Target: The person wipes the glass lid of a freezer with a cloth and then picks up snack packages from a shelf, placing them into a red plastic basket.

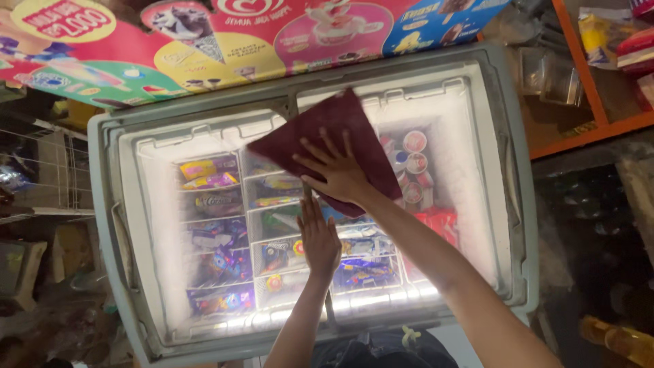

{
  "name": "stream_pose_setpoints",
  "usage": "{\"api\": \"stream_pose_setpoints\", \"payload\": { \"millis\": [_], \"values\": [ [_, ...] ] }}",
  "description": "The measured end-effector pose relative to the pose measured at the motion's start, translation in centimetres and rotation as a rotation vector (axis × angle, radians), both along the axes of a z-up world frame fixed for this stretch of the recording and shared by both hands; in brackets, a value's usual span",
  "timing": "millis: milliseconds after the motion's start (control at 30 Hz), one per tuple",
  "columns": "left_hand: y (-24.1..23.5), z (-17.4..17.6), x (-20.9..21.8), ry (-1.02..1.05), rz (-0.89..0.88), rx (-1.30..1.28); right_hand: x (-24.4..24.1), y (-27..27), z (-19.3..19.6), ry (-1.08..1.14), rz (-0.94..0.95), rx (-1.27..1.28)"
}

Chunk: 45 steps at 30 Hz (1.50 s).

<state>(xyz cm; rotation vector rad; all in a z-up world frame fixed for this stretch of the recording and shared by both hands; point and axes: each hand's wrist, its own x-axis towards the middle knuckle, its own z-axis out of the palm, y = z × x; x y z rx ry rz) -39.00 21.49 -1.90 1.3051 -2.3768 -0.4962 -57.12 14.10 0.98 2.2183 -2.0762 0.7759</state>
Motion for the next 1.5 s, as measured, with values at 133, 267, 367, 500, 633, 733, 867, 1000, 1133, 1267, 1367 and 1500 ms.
{"api": "stream_pose_setpoints", "payload": {
  "millis": [133, 267, 367, 500, 633, 733, 867, 1000, 1133, 1267, 1367, 1500],
  "values": [
    [-0.2, -0.1, 0.5, -0.020, 0.002, 0.063, -7.3, -3.3, 1.5, -0.055, -0.122, 0.106],
    [0.0, 0.2, 0.7, 0.014, 0.002, 0.047, -14.8, -3.0, 2.2, 0.029, -0.763, -0.183],
    [0.0, 0.7, 0.8, 0.009, -0.001, 0.061, -15.5, 0.2, 1.7, 0.132, -0.332, 0.158],
    [-0.5, 1.1, 0.7, 0.048, -0.013, 0.060, -19.4, 4.9, 2.1, 0.028, -0.149, 0.165],
    [-0.1, 0.7, 1.1, 0.046, -0.005, 0.081, -23.1, 6.5, 2.4, 0.114, -0.812, -0.034],
    [-0.4, 0.8, 0.9, 0.051, -0.005, 0.094, -19.3, 6.2, 2.3, 0.162, -0.733, 0.023],
    [-0.2, 0.7, 0.8, 0.036, 0.004, 0.087, -10.7, 10.7, 2.1, 0.143, -0.058, 0.108],
    [-0.7, 0.7, 0.7, 0.060, -0.003, 0.078, -13.8, 13.4, 3.0, 0.108, -0.277, 0.104],
    [-0.2, 0.7, 0.9, 0.103, -0.007, 0.078, -17.7, 13.8, 2.8, -0.035, -0.897, -0.073],
    [-0.4, 0.9, 1.0, 0.082, 0.010, 0.070, -12.1, 10.1, 1.4, 0.086, -0.836, 0.090],
    [-0.4, 0.9, 0.5, 0.089, 0.006, 0.049, -7.7, 9.2, 1.7, 0.109, 0.047, 0.264],
    [-0.4, 1.3, 0.7, 0.095, 0.004, 0.061, -9.3, 5.4, 2.8, -0.055, -0.105, 0.256]
  ]
}}
